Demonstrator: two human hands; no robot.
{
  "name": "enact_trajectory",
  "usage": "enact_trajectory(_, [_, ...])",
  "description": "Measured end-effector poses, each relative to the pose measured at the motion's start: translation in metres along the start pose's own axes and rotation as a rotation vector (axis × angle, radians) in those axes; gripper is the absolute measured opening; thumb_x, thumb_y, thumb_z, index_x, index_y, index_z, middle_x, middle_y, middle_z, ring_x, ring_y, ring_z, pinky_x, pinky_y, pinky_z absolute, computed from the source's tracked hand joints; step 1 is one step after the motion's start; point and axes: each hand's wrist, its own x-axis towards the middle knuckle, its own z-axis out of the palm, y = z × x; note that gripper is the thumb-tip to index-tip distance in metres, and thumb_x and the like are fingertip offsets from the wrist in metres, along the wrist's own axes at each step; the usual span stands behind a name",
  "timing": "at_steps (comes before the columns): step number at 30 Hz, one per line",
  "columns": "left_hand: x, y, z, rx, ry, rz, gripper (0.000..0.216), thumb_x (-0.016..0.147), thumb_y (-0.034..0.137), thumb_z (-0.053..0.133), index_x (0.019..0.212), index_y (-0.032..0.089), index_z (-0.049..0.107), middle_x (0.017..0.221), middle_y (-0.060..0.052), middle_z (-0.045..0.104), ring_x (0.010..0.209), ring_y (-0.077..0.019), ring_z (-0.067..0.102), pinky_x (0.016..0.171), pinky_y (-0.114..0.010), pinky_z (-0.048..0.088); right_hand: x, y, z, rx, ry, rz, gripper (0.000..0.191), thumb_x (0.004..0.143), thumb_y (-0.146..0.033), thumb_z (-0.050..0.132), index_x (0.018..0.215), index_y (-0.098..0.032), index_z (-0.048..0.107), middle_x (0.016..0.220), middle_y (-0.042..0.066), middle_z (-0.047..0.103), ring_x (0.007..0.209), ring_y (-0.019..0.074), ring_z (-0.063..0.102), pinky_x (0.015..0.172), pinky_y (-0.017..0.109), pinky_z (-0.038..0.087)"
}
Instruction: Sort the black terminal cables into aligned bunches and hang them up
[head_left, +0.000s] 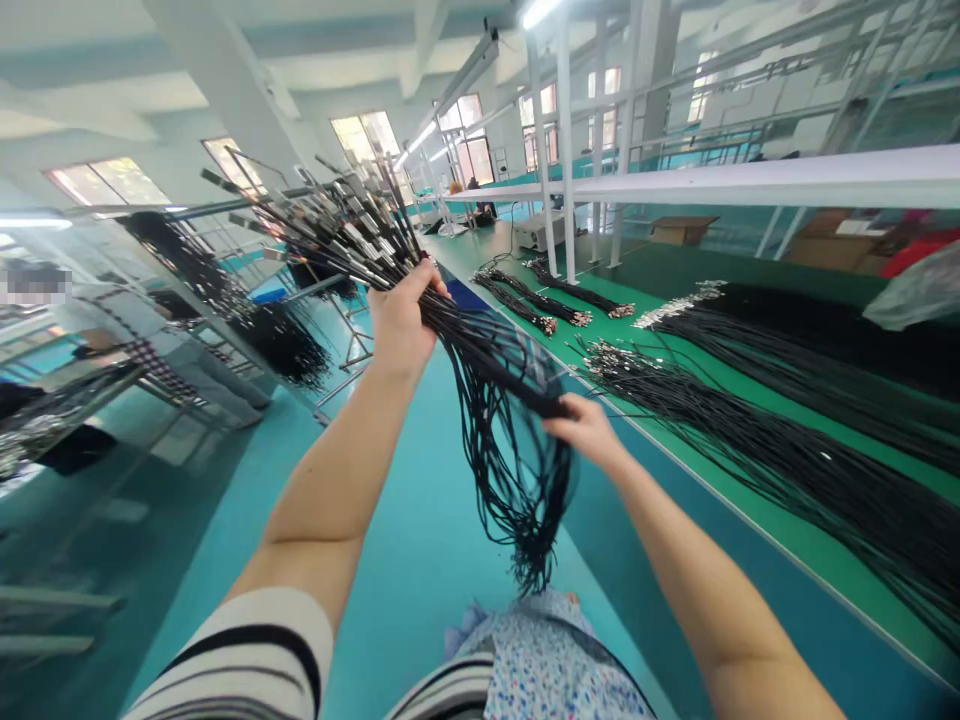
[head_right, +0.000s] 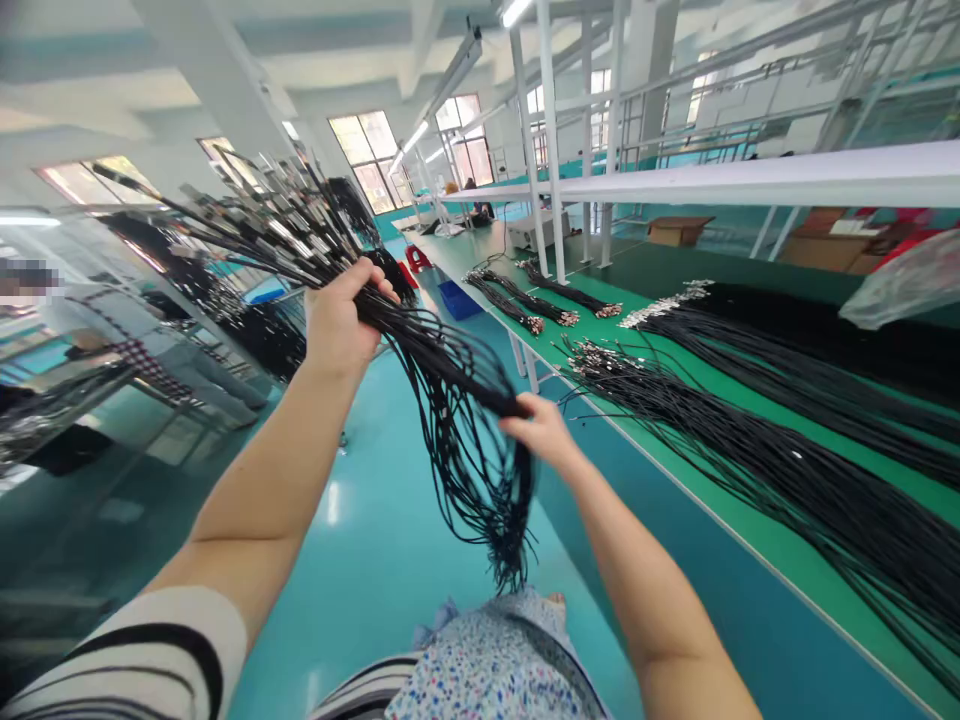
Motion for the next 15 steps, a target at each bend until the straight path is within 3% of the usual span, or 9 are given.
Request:
enact_trajectory(2, [-0.007,0.0,0.001,0.043,-0.017,0.012,0.015,0.064,0.019,0.064,0.058,0.015,0.05,0.052,0.003,0.05,0.047,-0.007,0.05,0.047,-0.019,0.043,-0.017,-0.005,-0.024,-0.137,0.325,-0.069,0.017,0.068,-0.031,0.055,0.074,-0.015,0.054,0.069,0.001,0.053,0.066,0.0134,0.046,0.063,0.025,0.037])
enact_trajectory(3, [-0.011,-0.002,0.003,0.067,-0.019,0.01,0.016,0.063,0.019,0.063,0.057,0.015,0.049,0.051,0.003,0.049,0.046,-0.0068,0.05,0.047,-0.019,0.042,-0.03,-0.005,-0.027,-0.19,0.413,-0.081,0.016,0.07,-0.03,0.051,0.076,-0.016,0.053,0.069,0.002,0.052,0.065,0.0132,0.045,0.062,0.025,0.036])
enact_trajectory(4, [-0.016,-0.004,0.006,0.093,-0.019,0.002,0.016,0.063,0.019,0.064,0.057,0.015,0.049,0.05,0.003,0.049,0.045,-0.0067,0.049,0.046,-0.019,0.042,-0.044,-0.003,-0.028,-0.22,0.38,-0.108,0.015,0.071,-0.029,0.048,0.077,-0.017,0.053,0.069,0.002,0.053,0.064,0.0131,0.045,0.06,0.025,0.036])
enact_trajectory(6, [-0.025,-0.013,0.014,0.137,-0.042,-0.031,0.016,0.062,0.018,0.064,0.057,0.015,0.049,0.049,0.003,0.049,0.044,-0.0067,0.048,0.046,-0.02,0.041,-0.07,0.007,-0.026,-0.233,0.107,-0.146,0.015,0.07,-0.03,0.048,0.077,-0.018,0.052,0.068,0.002,0.053,0.061,0.0128,0.044,0.056,0.024,0.035])
enact_trajectory(8, [-0.036,-0.024,0.026,0.151,-0.096,-0.071,0.016,0.06,0.018,0.065,0.057,0.014,0.05,0.049,0.003,0.05,0.044,-0.0068,0.048,0.046,-0.02,0.041,-0.088,0.022,-0.033,-0.292,0.044,-0.036,0.017,0.067,-0.033,0.051,0.073,-0.018,0.051,0.062,0.0,0.051,0.057,0.0125,0.044,0.054,0.024,0.034])
enact_trajectory(11, [-0.053,-0.041,0.047,0.124,-0.193,-0.12,0.017,0.06,0.019,0.066,0.057,0.014,0.05,0.051,0.002,0.05,0.045,-0.0068,0.048,0.048,-0.021,0.041,-0.108,0.042,-0.048,-0.453,0.432,0.193,0.023,0.066,-0.037,0.053,0.076,-0.017,0.048,0.067,0.002,0.053,0.06,0.0137,0.046,0.057,0.025,0.035])
enact_trajectory(12, [-0.057,-0.045,0.054,0.113,-0.212,-0.134,0.018,0.06,0.02,0.066,0.057,0.014,0.05,0.051,0.002,0.05,0.045,-0.0068,0.048,0.048,-0.021,0.042,-0.116,0.045,-0.049,-0.483,0.469,0.224,0.022,0.067,-0.036,0.053,0.077,-0.017,0.048,0.068,0.002,0.053,0.06,0.0139,0.046,0.057,0.026,0.035])
enact_trajectory(13, [-0.061,-0.049,0.061,0.103,-0.228,-0.147,0.019,0.06,0.021,0.067,0.057,0.014,0.049,0.051,0.002,0.05,0.045,-0.007,0.048,0.048,-0.021,0.042,-0.125,0.047,-0.047,-0.454,0.396,0.236,0.02,0.067,-0.034,0.052,0.076,-0.017,0.048,0.067,0.002,0.052,0.059,0.0137,0.046,0.056,0.026,0.035])
enact_trajectory(15, [-0.068,-0.053,0.074,0.087,-0.254,-0.167,0.02,0.06,0.023,0.067,0.057,0.014,0.049,0.05,0.002,0.05,0.046,-0.0073,0.049,0.049,-0.021,0.042,-0.146,0.049,-0.04,-0.223,-0.002,0.242,0.019,0.066,-0.031,0.054,0.077,-0.017,0.05,0.064,0.001,0.052,0.057,0.013,0.046,0.054,0.025,0.036])
